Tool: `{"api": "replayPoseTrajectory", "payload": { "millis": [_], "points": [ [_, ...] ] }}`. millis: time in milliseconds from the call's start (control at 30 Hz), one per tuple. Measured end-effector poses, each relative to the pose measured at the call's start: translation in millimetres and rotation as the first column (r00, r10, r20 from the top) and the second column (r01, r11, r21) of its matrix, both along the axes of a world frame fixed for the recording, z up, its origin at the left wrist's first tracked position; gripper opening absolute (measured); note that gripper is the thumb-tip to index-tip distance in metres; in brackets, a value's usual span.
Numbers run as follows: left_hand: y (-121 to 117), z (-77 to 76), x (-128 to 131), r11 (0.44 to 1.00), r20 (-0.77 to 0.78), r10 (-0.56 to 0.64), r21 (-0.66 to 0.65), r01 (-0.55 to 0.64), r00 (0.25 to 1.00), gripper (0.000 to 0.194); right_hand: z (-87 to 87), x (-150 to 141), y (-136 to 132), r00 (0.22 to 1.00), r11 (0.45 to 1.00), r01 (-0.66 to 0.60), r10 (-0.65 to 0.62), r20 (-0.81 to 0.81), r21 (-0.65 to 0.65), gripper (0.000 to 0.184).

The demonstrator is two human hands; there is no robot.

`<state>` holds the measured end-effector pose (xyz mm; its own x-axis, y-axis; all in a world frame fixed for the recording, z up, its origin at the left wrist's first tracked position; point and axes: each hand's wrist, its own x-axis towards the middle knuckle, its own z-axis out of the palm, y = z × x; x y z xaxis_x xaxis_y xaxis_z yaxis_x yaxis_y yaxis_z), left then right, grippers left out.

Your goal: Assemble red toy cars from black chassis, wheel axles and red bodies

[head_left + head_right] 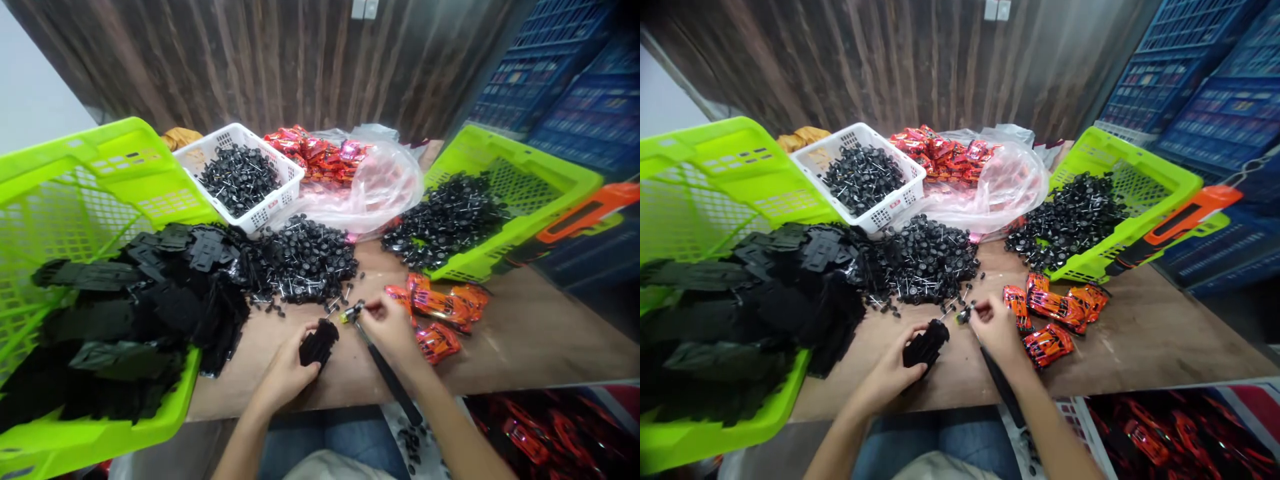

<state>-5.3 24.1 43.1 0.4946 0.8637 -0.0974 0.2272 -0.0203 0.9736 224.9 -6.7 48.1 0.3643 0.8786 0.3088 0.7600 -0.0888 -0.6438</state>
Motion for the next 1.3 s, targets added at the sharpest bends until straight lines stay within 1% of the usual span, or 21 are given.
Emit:
{"api": "replayPoseTrajectory", "payload": {
  "millis": [33,67,133,200,267,333,367,433,467,533,567,633,700,767,800,867,967,1033,1100,1200,1300],
  "points": [
    [1,3.1,-7,0.996,-0.076,-0.015,0.087,0.022,0.997,0.060,-9.8,-21,-16,0.999,0.998,0.019,-0.017,-0.047,0.055,0.006],
    [3,7.0,-15,0.985,-0.156,0.004,0.172,0.023,0.988,0.058,-19.3,-40,-30,0.998,0.995,0.031,-0.026,-0.057,0.090,0.008],
    [7,17.1,-28,0.946,-0.270,0.083,0.323,0.010,0.959,0.053,-34.4,-67,-51,1.000,0.996,0.011,-0.011,-0.010,0.091,0.014],
    [13,28.2,-37,0.907,-0.298,0.112,0.420,0.025,0.948,0.049,-41.5,-77,-61,0.998,0.999,-0.028,0.027,0.065,0.015,0.014],
    [17,37.1,-43,0.899,-0.275,0.093,0.436,0.038,0.957,0.045,-41.3,-73,-65,0.990,0.994,-0.075,0.084,0.111,-0.079,0.007],
    [21,40.5,-45,0.928,-0.220,0.081,0.373,0.007,0.972,0.042,-37.0,-62,-63,0.976,0.978,-0.153,0.172,0.133,-0.143,0.025],
    [23,39.6,-44,0.950,-0.172,0.086,0.311,-0.029,0.981,0.042,-34.6,-56,-61,0.963,0.963,-0.208,0.232,0.139,-0.169,0.033],
    [25,32.7,-41,0.984,-0.026,0.128,0.125,-0.124,0.991,0.040,-30.7,-44,-56,0.921,0.919,-0.324,0.361,0.145,-0.225,0.038],
    [26,27.3,-38,0.986,0.060,0.167,0.017,-0.168,0.984,0.039,-29.4,-40,-53,0.898,0.895,-0.369,0.413,0.150,-0.250,0.036],
    [26,14.9,-31,0.957,0.201,0.260,-0.180,-0.226,0.944,0.035,-27.9,-34,-49,0.861,0.868,-0.414,0.471,0.191,-0.275,0.029],
    [26,8.8,-27,0.937,0.242,0.297,-0.262,-0.232,0.924,0.034,-27.3,-32,-47,0.849,0.868,-0.416,0.477,0.226,-0.272,0.026],
    [23,-1.5,-19,0.894,0.269,0.342,-0.389,-0.224,0.900,0.037,-26.1,-31,-42,0.846,0.890,-0.400,0.451,0.286,-0.220,0.019],
    [18,-8.7,-11,0.871,0.263,0.341,-0.450,-0.198,0.902,0.041,-24.1,-34,-37,0.896,0.932,-0.350,0.362,0.257,-0.094,0.019],
    [11,-13.5,-3,0.883,0.232,0.320,-0.425,-0.200,0.918,0.044,-21.7,-42,-30,0.959,0.963,-0.259,0.248,0.141,0.071,0.023],
    [7,-15.4,2,0.895,0.210,0.306,-0.397,-0.205,0.929,0.044,-20.7,-47,-27,0.974,0.966,-0.222,0.211,0.087,0.136,0.025],
    [-1,-18.3,11,0.914,0.178,0.295,-0.338,-0.223,0.939,0.042,-20.1,-58,-22,0.978,0.958,-0.206,0.197,0.065,0.197,0.024],
    [-11,-20.5,21,0.930,0.200,0.329,-0.239,-0.280,0.923,0.041,-22.6,-69,-19,0.961,0.955,-0.240,0.208,0.184,0.175,0.024],
    [-17,-20.2,26,0.935,0.215,0.346,-0.162,-0.316,0.914,0.042,-25.1,-73,-22,0.949,0.961,-0.233,0.190,0.253,0.149,0.025],
    [-20,-18.8,29,0.940,0.216,0.340,-0.114,-0.323,0.915,0.042,-26.4,-75,-25,0.940,0.968,-0.217,0.173,0.293,0.126,0.027],
    [-22,-17.0,31,0.949,0.218,0.316,-0.092,-0.303,0.923,0.041,-26.0,-80,-27,0.945,0.978,-0.176,0.137,0.297,0.110,0.027],
    [-19,-16.3,28,0.946,0.217,0.322,-0.100,-0.307,0.921,0.042,-26.1,-83,-21,0.974,0.983,-0.120,0.090,0.210,0.137,0.026]
  ]
}}
